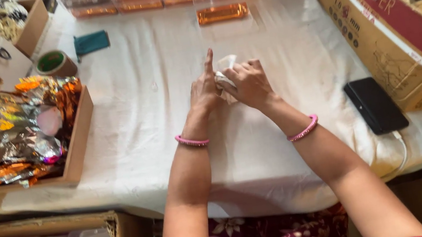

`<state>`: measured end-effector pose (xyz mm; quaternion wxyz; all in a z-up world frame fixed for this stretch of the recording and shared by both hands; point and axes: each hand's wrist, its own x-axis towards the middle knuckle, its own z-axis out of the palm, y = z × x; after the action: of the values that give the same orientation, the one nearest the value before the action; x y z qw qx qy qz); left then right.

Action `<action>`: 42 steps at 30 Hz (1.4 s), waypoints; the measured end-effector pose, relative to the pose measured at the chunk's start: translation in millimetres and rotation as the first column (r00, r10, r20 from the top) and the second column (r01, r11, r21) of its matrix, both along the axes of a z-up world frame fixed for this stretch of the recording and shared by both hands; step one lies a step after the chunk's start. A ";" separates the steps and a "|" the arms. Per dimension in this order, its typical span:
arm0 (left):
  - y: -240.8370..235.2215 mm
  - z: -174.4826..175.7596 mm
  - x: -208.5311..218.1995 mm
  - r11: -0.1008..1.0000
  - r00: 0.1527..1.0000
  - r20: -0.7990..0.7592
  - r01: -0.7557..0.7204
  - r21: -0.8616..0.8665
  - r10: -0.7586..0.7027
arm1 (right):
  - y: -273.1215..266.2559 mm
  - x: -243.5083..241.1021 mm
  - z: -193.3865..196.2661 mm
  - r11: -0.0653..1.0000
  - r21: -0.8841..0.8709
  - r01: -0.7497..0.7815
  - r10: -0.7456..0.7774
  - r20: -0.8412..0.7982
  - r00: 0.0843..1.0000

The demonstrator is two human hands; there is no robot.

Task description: The person wipes a rectangular wooden block with a white cloth, then wraps it in a sheet of gold foil. They place the wrapped block into a clear plastic container and close the lid. The person then picks up another wooden block and wipes it with the cloth.

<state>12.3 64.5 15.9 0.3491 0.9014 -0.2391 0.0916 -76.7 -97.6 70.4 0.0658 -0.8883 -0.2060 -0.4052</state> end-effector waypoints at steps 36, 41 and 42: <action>-1.5 49.2 -30.8 1.000 0.993 -0.115 -0.004 -0.021 0.001 | -30.1 15.2 -18.4 0.969 -0.036 0.245 -0.247 -0.050 0.968; -5.5 -1.6 6.6 0.998 0.998 -0.026 -0.055 -0.016 0.055 | 9.6 0.8 -12.0 1.000 0.008 -0.030 0.030 -0.030 0.999; -6.7 -19.2 18.4 0.995 0.994 -0.053 -0.089 0.040 0.091 | 22.0 -9.2 -3.3 0.958 0.157 -0.239 0.249 -0.047 0.967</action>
<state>30.7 57.9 -3.3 0.3341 0.9198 -0.1904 0.0778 -85.8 -75.6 67.1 0.1886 -0.8616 -0.2807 -0.3785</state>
